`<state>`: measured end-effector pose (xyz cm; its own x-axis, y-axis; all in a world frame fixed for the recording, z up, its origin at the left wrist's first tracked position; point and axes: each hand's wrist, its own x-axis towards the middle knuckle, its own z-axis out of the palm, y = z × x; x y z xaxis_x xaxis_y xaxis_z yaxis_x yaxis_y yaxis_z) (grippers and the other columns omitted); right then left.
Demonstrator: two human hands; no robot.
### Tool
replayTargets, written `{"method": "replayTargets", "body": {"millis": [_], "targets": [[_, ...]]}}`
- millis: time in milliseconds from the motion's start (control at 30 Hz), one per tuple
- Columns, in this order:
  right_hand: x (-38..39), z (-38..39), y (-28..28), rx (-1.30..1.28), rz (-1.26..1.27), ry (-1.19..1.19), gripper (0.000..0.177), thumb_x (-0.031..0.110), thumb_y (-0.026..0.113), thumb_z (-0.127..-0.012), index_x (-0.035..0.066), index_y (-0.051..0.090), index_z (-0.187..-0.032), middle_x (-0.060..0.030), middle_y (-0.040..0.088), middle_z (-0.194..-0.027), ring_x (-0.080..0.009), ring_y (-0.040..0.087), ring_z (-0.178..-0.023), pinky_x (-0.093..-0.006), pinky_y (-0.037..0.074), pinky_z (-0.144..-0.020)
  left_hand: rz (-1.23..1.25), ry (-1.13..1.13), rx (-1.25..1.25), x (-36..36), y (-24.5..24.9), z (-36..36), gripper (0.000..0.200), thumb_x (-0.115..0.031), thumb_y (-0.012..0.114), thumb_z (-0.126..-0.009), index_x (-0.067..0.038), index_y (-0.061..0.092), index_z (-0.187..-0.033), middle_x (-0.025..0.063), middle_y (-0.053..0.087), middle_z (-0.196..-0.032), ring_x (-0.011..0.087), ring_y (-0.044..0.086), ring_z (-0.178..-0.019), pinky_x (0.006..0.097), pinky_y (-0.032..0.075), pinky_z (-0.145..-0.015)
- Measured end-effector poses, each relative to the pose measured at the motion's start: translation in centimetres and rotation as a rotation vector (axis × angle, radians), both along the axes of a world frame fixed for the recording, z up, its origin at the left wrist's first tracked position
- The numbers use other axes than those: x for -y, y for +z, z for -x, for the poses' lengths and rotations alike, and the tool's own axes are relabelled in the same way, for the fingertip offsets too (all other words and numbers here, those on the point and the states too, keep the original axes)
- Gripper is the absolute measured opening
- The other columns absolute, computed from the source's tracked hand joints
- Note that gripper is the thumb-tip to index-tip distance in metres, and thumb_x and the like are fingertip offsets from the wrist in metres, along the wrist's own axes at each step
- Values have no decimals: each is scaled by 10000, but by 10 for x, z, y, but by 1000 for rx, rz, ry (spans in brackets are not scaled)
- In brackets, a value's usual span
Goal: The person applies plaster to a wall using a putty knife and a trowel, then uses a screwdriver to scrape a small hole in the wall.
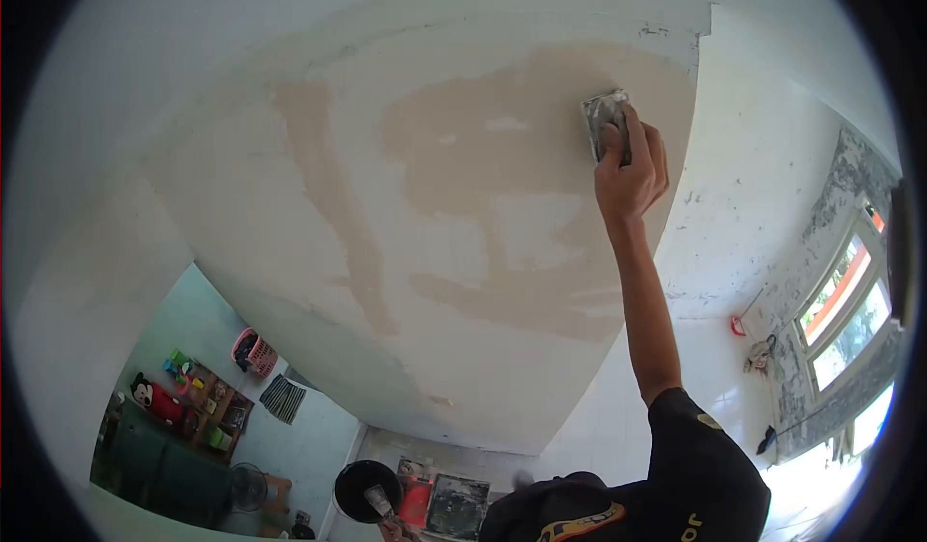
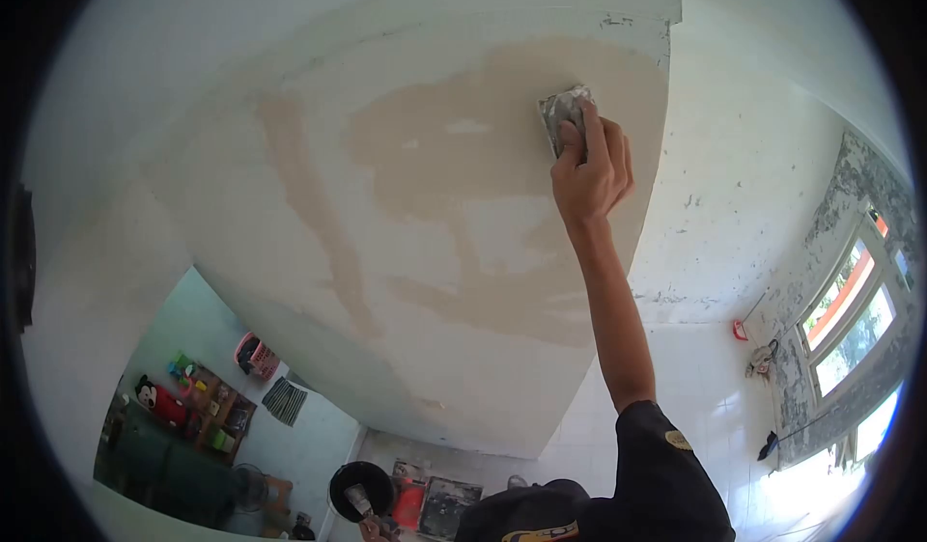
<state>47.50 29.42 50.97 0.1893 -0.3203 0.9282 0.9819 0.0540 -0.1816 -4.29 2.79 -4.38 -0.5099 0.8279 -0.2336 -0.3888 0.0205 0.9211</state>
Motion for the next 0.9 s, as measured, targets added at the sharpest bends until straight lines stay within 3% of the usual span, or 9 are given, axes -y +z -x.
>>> {"method": "replayTargets", "body": {"millis": [33,100,133,167,300,400,567,667,900], "targets": [[-13,16,-13,40,-27,9,278,62,749,-788,82,723,-1064,-27,662,-844,-195,618,-708,-303,497,-578,5,-37,67,0,-1,11,270,-43,526,-958,-93,588,-1216,-30,508,-725,34,355,-513,221,321,-460],[-36,54,-39,128,58,129,308,67,761,-763,80,721,-1067,-32,659,-850,-181,592,-662,-293,487,-546,-152,21,-261,-31,49,-43,242,-40,510,-966,-83,586,-1193,-52,465,-740,32,321,-555,216,324,-509],[-48,73,-60,183,127,176,322,55,761,-741,76,718,-1060,-29,660,-859,-176,586,-654,-288,485,-540,-78,-17,-151,-45,73,-52,172,-231,492,-995,-82,523,-1075,-14,441,-682,62,308,-479,229,295,-432],[-61,91,-83,235,160,200,328,41,755,-724,79,718,-1048,-25,659,-857,-175,588,-657,-287,483,-541,-5,-53,-42,-59,96,-58,348,-422,475,-1023,-80,459,-958,24,417,-623,91,296,-403,242,267,-356],[-61,129,-136,299,407,493,274,73,722,-809,68,713,-1083,-42,674,-873,-169,595,-679,-312,511,-583,-192,-138,60,-92,197,-114,357,-423,458,-1028,-72,498,-981,17,421,-619,81,313,-423,255,246,-377],[-30,130,-144,-445,757,1346,210,103,575,-948,19,659,-1121,-81,698,-963,-196,652,-746,-324,538,-661,-288,-251,140,-90,239,-140,384,-421,455,-1028,-42,510,-989,19,430,-620,76,329,-433,247,256,-391],[48,99,-156,-1153,338,2414,365,209,365,-979,5,603,-1167,-137,677,-991,-244,672,-827,-368,581,-764,-319,-518,145,-57,306,-193,446,-433,474,-1016,9,529,-1017,19,473,-638,71,347,-428,226,249,-381],[73,88,-175,-1140,279,2395,512,431,487,-932,21,560,-1229,-113,652,-1045,-237,667,-881,-378,583,-746,-344,-716,83,-42,337,-216,441,-430,451,-1032,3,541,-1029,7,459,-616,43,338,-427,208,238,-388],[87,86,-181,-1087,163,2371,607,540,499,-899,44,556,-1244,-122,647,-1082,-247,664,-900,-392,585,-741,-327,-929,86,-47,352,-225,434,-401,413,-1051,11,549,-1053,-14,446,-594,26,308,-418,191,220,-383]]}}
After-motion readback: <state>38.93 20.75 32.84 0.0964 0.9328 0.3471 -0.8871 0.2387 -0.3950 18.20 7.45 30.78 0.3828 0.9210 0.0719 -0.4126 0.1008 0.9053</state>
